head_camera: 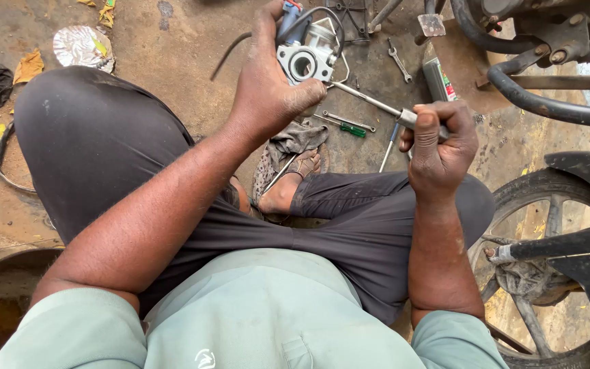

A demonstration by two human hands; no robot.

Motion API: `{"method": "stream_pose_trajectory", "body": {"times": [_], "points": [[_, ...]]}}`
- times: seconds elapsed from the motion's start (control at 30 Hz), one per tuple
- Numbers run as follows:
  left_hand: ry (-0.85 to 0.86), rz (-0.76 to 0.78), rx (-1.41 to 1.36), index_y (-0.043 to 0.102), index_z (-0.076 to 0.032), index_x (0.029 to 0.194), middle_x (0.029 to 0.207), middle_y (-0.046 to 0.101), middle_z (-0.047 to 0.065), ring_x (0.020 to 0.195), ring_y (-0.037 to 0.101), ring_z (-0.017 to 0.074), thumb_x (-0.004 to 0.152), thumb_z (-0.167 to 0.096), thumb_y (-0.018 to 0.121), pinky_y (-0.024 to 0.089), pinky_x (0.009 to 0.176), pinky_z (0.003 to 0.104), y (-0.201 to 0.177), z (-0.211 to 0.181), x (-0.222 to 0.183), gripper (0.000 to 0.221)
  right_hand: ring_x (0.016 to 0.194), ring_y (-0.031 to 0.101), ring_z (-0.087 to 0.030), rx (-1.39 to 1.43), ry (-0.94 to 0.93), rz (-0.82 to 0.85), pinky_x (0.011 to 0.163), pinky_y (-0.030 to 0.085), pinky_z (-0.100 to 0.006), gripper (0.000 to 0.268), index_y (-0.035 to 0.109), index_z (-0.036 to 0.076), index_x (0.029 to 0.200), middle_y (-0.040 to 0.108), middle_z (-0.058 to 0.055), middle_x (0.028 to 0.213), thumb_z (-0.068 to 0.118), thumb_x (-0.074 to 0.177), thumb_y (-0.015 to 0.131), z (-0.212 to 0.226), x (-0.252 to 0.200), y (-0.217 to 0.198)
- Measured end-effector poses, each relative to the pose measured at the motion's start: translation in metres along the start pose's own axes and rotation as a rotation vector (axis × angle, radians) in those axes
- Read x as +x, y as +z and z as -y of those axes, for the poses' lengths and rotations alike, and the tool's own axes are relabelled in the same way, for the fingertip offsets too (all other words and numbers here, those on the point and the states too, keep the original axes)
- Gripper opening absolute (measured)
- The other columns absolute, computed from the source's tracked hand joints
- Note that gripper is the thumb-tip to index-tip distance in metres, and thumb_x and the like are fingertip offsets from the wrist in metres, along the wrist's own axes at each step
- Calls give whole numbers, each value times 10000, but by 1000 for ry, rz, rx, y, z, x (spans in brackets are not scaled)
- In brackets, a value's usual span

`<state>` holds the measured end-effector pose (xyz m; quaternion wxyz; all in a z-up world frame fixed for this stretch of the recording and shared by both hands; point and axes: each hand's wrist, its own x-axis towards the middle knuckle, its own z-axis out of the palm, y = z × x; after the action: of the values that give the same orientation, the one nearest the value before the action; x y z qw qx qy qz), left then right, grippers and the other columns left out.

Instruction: Cleaning and repairing a motorcycle carburetor using tools.

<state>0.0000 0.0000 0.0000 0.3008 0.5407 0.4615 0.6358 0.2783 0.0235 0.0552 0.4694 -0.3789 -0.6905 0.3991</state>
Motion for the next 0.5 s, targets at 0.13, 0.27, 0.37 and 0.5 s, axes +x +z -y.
{"method": "stream_pose_trajectory", "body": {"times": [0.13, 0.27, 0.37, 0.5], "points": [[-43, -2, 186, 245, -136, 1589, 1261, 612, 131, 1115, 737, 210, 792, -231, 796, 640, 987, 345, -1, -14, -2, 974, 763, 605, -135, 36, -196, 95, 681, 601, -277, 233, 545, 54, 1175, 555, -93, 1039, 197, 1136, 726, 9, 7, 3], [54, -29, 238, 246, -130, 1536, 1269, 595, 132, 1157, 717, 243, 805, -206, 826, 627, 1020, 374, 1, -9, -3, 936, 777, 622, -113, -11, -177, 106, 716, 616, -288, 332, 465, 74, 1382, 551, -61, 965, 185, 1145, 669, -1, 5, 0], [54, -26, 190, 244, -127, 1532, 1321, 577, 141, 1173, 727, 243, 813, -181, 809, 650, 1025, 365, -1, -6, -3, 916, 700, 636, -82, 13, -72, 81, 645, 592, -250, 300, 490, 77, 1396, 567, -32, 871, 185, 1158, 637, -12, 2, -5], [68, -34, 148, 282, -133, 1506, 1244, 591, 144, 1104, 745, 230, 836, -145, 796, 655, 1022, 358, -3, -4, 0, 845, 831, 618, -109, -28, -248, 168, 683, 599, -245, 419, 363, 100, 1446, 536, -58, 1009, 198, 1184, 675, 28, 11, 13]]}}
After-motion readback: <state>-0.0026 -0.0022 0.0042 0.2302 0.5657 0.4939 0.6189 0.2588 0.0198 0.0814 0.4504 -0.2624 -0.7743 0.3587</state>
